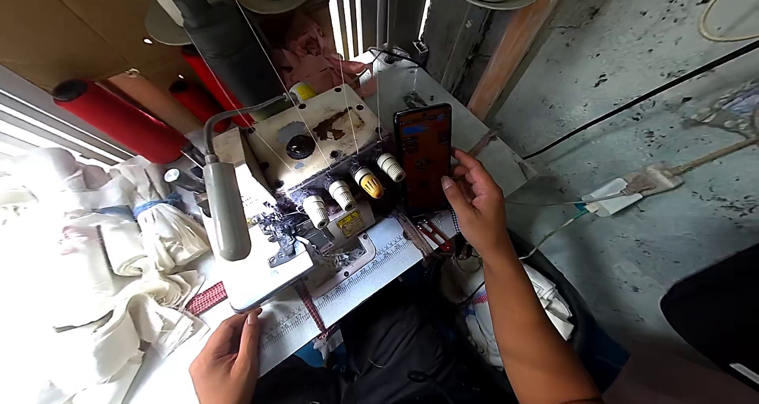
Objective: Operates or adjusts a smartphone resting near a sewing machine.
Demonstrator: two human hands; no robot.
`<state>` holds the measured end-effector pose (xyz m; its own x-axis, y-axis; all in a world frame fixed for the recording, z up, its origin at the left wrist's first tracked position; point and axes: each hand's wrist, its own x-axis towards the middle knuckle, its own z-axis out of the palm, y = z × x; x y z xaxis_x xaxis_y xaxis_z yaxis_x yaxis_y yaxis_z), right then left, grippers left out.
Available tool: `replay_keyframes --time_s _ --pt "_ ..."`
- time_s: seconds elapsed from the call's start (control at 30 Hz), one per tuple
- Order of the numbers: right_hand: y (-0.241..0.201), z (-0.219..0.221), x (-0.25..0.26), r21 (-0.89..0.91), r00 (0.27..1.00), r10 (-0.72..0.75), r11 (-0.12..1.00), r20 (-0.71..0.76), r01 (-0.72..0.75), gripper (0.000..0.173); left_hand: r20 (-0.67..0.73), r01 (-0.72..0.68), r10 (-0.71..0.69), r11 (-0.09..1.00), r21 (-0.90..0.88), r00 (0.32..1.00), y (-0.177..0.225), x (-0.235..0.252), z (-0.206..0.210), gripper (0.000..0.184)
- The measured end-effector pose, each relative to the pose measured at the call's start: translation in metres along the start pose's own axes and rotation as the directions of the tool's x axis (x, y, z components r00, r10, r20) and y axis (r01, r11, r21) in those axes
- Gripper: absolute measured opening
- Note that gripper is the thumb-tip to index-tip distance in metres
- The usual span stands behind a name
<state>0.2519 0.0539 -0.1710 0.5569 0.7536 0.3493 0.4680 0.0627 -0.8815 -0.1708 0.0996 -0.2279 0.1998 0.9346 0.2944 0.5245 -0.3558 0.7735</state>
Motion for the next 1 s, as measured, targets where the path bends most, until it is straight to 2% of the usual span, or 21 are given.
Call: replay_keyframes --time_s 0.27,0.5,1.0 --pt "0.001 0.006 -0.001 0.062 1.000 0.027 0.998 0.007 -0.027 0.057 -0.009 -0.003 0.003 0.999 -0.033 1.000 -0.002 0.000 0.001 0.025" --pt "-0.001 0.008 0.007 -0.007 0.999 0.026 1.000 -0.032 -0.026 0.044 -0.015 -0.006 0.006 1.000 -0.016 1.000 -0.002 -0.001 0.000 0.024" --pt "-0.006 0.008 0.010 0.022 0.999 0.011 1.000 -0.031 -0.011 0.045 -0.010 -0.009 0.009 0.999 -0.033 1.000 -0.003 -0.001 0.001 0.025"
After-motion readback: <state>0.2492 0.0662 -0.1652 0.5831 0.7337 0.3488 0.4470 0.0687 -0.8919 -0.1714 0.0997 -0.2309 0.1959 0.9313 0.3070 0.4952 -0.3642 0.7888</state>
